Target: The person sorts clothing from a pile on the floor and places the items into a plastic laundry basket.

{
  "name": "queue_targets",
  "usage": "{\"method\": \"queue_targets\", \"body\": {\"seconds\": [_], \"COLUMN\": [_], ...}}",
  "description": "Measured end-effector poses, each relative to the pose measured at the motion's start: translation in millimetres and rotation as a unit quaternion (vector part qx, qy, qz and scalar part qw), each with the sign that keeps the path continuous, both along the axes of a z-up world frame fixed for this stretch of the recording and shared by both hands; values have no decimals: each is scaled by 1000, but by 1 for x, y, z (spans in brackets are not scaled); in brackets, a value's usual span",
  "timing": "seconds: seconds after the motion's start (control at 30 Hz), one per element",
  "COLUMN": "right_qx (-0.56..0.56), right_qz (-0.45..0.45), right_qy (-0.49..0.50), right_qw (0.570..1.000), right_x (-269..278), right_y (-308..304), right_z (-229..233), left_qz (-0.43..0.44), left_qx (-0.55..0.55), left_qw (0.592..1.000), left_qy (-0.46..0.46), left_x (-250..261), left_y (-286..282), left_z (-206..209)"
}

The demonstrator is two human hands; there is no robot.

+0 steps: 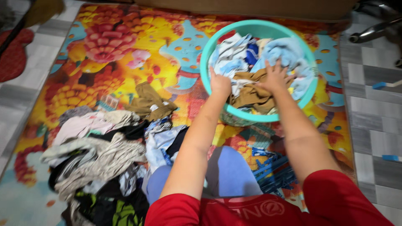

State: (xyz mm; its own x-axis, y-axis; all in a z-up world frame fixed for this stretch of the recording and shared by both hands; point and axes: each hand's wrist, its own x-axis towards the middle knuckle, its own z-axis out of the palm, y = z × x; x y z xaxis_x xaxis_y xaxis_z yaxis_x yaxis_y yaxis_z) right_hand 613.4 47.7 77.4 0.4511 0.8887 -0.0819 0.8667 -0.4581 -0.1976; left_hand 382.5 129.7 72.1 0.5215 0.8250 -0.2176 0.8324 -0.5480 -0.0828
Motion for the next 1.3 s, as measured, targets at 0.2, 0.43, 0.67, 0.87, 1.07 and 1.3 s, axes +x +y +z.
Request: {"method": "queue_targets", "body": {"seconds": [0.2, 0.43, 0.67, 0.87, 1.07, 1.3], "right_qx": [83, 292, 325, 291, 215, 155], "right_qz": [3, 185, 353, 458, 483, 482], "right_qy": [-26, -17, 15, 8, 36, 43], "right_qw": [996, 938, 877, 840, 848, 861], "right_x": [-36, -174, -330, -418, -465, -496], "right_y": [3, 32, 39, 26, 1, -11], "right_z": [19, 54, 33, -12, -40, -76], "left_qz": [-22, 76, 178, 311, 443, 471], "left_qx": [162, 158, 210, 154, 70, 53], "left_qw": [956, 908, 904, 881, 864, 862], "left_qy": [-243, -380, -326, -321, -231, -180], "left_x": [-73, -185, -312, -406, -511, -574], "left_y": [-26, -32, -57, -82, -116, -169], "left_z": [54, 66, 36, -6, -93, -146]}}
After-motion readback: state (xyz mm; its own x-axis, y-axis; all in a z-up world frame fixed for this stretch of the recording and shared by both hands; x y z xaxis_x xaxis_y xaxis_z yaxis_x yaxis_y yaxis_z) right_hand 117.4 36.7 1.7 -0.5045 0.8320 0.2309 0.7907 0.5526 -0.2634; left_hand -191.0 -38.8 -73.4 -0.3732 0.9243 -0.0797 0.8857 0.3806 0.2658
